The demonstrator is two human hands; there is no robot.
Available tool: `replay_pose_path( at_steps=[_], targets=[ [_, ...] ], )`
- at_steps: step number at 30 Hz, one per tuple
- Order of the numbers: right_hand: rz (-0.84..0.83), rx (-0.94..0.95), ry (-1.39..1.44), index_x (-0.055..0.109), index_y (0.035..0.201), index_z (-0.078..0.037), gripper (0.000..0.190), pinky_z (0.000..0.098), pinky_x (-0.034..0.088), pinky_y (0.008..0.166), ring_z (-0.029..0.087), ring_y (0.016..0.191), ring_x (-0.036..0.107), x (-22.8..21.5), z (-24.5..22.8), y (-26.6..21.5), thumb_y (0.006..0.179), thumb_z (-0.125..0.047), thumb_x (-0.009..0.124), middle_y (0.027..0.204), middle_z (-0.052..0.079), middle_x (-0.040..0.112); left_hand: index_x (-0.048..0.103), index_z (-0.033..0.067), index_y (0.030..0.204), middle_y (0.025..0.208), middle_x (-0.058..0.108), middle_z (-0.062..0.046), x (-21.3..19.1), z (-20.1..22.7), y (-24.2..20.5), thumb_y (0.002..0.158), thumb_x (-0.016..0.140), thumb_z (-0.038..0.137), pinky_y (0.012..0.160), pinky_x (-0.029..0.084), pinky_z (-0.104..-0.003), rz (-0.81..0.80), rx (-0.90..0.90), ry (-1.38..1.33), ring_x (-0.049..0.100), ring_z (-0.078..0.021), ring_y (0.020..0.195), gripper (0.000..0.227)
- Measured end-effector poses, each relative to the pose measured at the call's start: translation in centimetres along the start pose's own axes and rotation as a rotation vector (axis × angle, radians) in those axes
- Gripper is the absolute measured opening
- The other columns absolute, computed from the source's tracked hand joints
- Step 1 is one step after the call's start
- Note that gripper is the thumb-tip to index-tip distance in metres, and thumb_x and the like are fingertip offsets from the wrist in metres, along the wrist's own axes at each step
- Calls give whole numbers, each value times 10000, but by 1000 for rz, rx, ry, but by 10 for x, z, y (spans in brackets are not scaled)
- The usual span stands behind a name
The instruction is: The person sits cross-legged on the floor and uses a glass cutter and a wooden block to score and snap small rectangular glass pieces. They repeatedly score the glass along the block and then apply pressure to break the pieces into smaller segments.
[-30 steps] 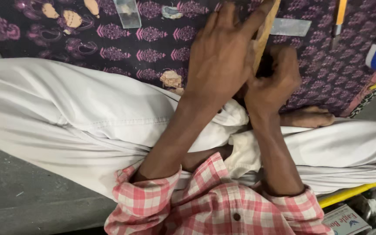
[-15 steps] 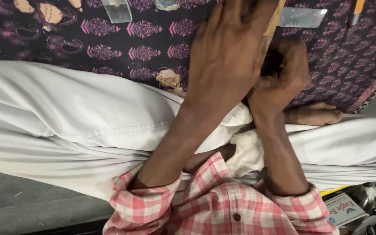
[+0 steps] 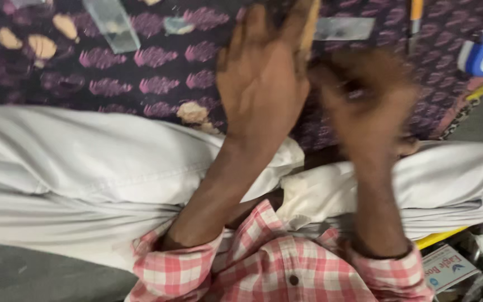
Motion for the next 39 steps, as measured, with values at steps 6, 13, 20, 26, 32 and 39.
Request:
replay_pose_path(
  at_steps=[6, 13, 20, 26, 32, 39],
  targets=[
    [-137, -73, -113, 659, 1036, 63, 207, 341, 511, 683, 252, 779, 638, -48, 40, 3, 983, -107, 765, 936, 170, 656, 701, 174, 1185, 1090, 669, -115, 7, -6, -5, 870, 809, 196, 825, 546, -469, -28, -43, -44, 676, -324, 1024, 334],
    [-140, -49, -105, 662, 1074, 74, 201, 332, 524, 731, 248, 825, 644, -62, 68, -23, 1025, -111, 722, 986, 183, 670, 727, 167, 1056, 1026, 688, -105, 11, -12, -3, 833, 864, 238, 781, 555, -461, -34, -54, -65, 690, -321, 962, 271],
    [-153, -29, -111, 665, 1112, 84, 206, 323, 537, 779, 244, 870, 651, -85, 76, -35, 1066, -116, 680, 1036, 196, 684, 721, 120, 1018, 982, 687, -104, 7, -12, -2, 785, 872, 185, 749, 553, -462, 20, 19, -106, 692, -333, 918, 286],
    [30, 123, -25, 674, 1195, 89, 223, 304, 558, 854, 238, 955, 697, -70, 85, -53, 1123, -108, 600, 1127, 208, 725, 730, 119, 1057, 987, 686, -117, 9, -13, -6, 810, 874, 172, 758, 543, -466, 34, 22, -109, 689, -332, 928, 291],
    [140, 186, 143, 649, 1312, 124, 353, 383, 629, 986, 299, 1096, 752, -53, 85, -49, 1117, -166, 599, 1236, 266, 718, 727, 113, 1046, 961, 688, -119, 8, -12, -4, 818, 869, 174, 760, 545, -469, 22, 23, -134, 689, -332, 925, 275],
    [23, 34, 260, 556, 1431, 116, 382, 364, 633, 1039, 296, 1195, 757, -11, 29, -34, 1115, -97, 587, 1352, 256, 677, 721, 125, 1061, 974, 705, -108, 5, -11, -4, 883, 818, 194, 811, 546, -489, 38, 5, -139, 695, -333, 961, 214]
  ],
)
Point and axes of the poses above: each hand's wrist, its own y-axis towards the middle knuckle, its own x-axis out of the palm, z = x × y, the point moved 5 cm from there along y, towards the middle knuckle
